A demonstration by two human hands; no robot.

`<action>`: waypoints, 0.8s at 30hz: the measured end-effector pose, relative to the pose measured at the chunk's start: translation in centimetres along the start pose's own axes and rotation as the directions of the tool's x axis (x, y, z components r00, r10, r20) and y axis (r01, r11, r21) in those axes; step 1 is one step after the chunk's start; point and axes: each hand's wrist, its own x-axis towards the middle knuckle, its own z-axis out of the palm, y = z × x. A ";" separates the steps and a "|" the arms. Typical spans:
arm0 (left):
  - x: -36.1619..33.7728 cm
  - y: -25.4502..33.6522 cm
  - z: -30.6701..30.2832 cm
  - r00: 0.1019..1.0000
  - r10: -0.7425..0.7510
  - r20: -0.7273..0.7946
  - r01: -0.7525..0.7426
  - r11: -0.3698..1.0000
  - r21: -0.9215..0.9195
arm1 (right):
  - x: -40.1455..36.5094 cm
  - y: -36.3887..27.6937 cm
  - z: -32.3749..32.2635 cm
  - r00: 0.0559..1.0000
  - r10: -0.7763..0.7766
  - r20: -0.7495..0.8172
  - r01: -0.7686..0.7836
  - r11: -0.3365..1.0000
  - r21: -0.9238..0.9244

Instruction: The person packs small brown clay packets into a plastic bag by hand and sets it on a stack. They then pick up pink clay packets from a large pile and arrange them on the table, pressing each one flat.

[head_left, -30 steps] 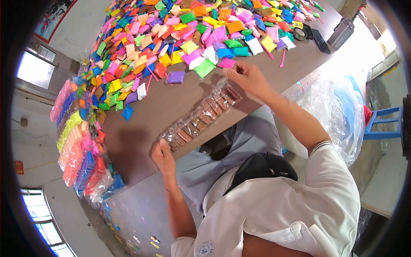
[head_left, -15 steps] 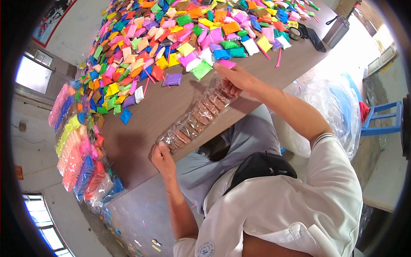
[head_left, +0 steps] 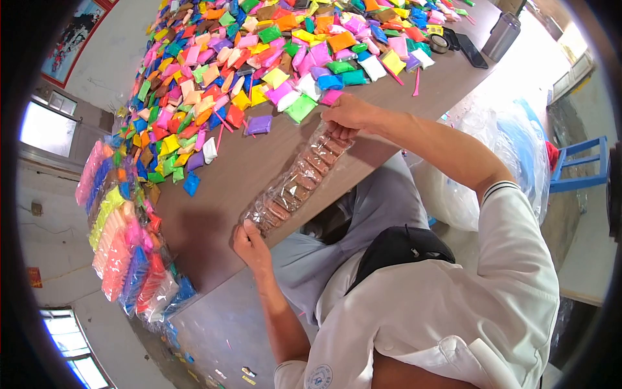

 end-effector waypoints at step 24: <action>0.0 0.1 0.1 1.000 -0.009 0.004 0.009 1.000 0.012 | -1.0 5.4 -0.6 0.891 -0.453 -0.030 0.447 0.888 -0.110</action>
